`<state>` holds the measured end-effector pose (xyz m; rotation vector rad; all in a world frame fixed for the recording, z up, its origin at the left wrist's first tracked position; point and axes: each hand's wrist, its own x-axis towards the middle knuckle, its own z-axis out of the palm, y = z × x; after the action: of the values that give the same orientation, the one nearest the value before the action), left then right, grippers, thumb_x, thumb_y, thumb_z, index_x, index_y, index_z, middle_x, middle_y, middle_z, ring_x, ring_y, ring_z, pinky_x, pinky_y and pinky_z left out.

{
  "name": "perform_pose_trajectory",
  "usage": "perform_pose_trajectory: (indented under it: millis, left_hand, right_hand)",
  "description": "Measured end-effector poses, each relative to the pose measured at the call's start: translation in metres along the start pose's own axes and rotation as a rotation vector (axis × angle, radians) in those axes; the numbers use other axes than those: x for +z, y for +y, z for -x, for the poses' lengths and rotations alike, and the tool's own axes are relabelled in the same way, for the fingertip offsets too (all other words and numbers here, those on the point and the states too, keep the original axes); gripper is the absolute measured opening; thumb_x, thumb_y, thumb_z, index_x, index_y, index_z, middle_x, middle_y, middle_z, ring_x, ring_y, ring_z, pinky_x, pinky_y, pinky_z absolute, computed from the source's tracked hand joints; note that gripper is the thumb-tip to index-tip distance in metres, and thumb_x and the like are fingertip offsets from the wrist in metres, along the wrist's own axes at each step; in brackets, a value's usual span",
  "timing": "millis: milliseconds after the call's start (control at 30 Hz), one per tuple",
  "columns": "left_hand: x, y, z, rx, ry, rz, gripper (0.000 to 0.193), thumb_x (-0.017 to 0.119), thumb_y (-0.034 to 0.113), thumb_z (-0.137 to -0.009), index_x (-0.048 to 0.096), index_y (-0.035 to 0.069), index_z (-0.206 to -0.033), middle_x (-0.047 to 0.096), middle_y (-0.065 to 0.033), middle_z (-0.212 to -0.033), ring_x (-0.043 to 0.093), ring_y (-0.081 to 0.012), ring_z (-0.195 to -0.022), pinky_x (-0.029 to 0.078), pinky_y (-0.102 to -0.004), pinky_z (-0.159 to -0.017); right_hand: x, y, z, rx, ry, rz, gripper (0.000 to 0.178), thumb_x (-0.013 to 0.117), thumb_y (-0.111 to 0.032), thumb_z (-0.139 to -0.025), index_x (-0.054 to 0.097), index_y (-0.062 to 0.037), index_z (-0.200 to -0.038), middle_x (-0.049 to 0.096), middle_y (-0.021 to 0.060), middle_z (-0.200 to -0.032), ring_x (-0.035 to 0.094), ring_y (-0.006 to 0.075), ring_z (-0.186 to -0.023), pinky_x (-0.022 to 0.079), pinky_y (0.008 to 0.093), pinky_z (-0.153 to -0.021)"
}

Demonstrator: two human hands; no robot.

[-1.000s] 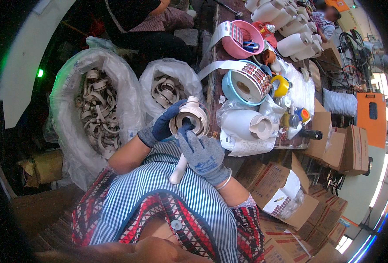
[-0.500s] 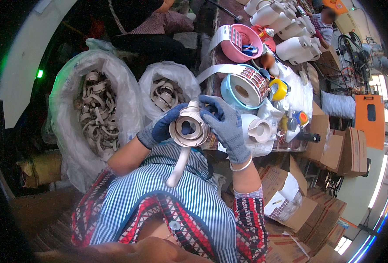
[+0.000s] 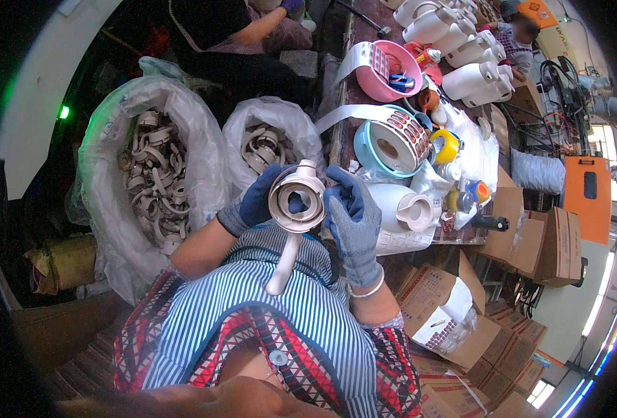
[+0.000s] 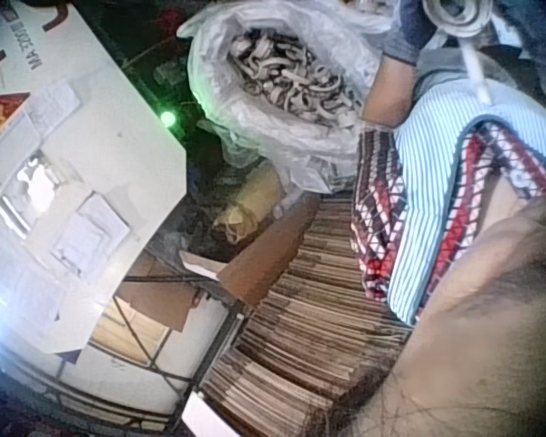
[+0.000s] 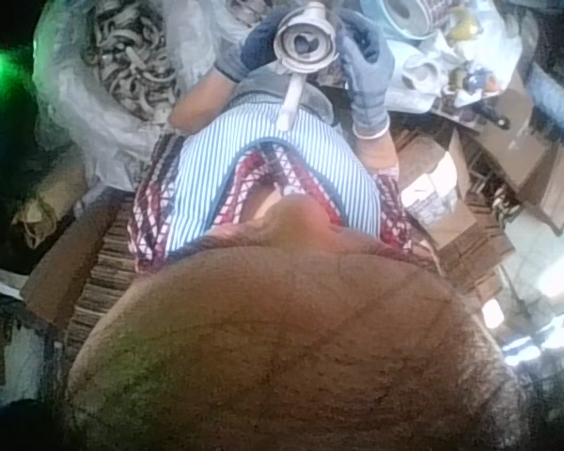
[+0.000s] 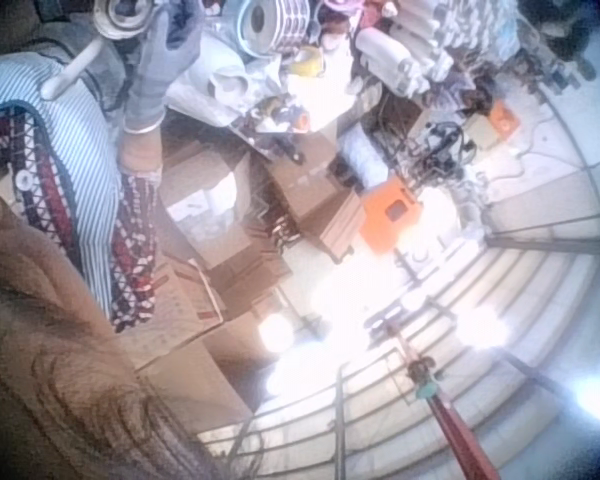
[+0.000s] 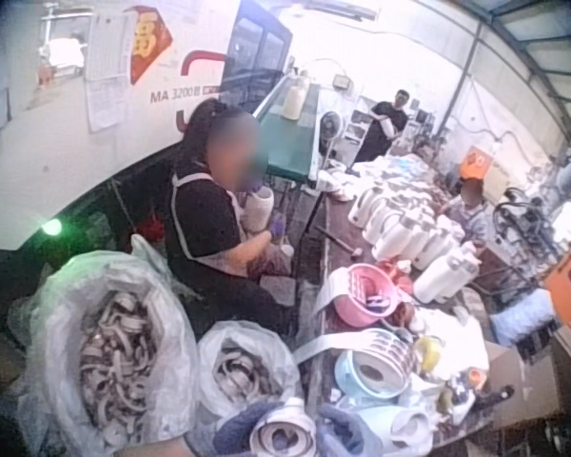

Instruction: The person repeatedly picks up white kettle spouts from a large plastic bag, inspects them by turning them over, and places them on a work table. Other workers are visible in the background performing similar tasks.

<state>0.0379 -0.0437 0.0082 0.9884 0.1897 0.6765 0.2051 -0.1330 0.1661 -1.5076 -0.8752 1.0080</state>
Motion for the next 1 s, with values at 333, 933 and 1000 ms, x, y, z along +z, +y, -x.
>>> perform_pose_trajectory:
  millis: [333, 933, 1000]
  left_hand:
    - [-0.002, 0.007, -0.001, -0.211, -0.008, 0.779, 0.048, 0.044, 0.027, -0.105, 0.035, 0.006, -0.147, 0.047, -0.0134, -0.144, 0.051, -0.0214, -0.128, 0.042, -0.0374, -0.110]
    - [0.012, 0.034, -0.005, -0.233, 0.035, 0.505, 0.055, 0.051, 0.035, -0.101, 0.034, 0.011, -0.149, 0.048, -0.0101, -0.143, 0.051, -0.0202, -0.128, 0.041, -0.0371, -0.111]
    - [0.015, 0.038, -0.005, -0.229, 0.061, 0.454, 0.057, 0.052, 0.037, -0.101, 0.035, 0.011, -0.149, 0.049, -0.0100, -0.142, 0.051, -0.0198, -0.128, 0.041, -0.0372, -0.111]
  right_hand:
    - [0.002, 0.013, 0.006, 0.054, 0.063, -0.127, 0.040, 0.059, 0.002, -0.091, 0.054, 0.0012, -0.131, 0.060, 0.0026, -0.092, 0.054, 0.0033, -0.068, 0.047, 0.0159, -0.059]
    - [0.021, 0.010, 0.015, 0.049, 0.179, -0.228, 0.050, 0.057, -0.001, -0.094, 0.038, -0.0011, -0.140, 0.060, 0.0089, -0.094, 0.063, 0.0092, -0.066, 0.053, 0.0187, -0.055]
    - [0.018, 0.013, 0.015, 0.039, 0.143, -0.250, 0.054, 0.058, -0.002, -0.093, 0.036, -0.0013, -0.142, 0.060, 0.0085, -0.094, 0.063, 0.0097, -0.066, 0.053, 0.0190, -0.056]
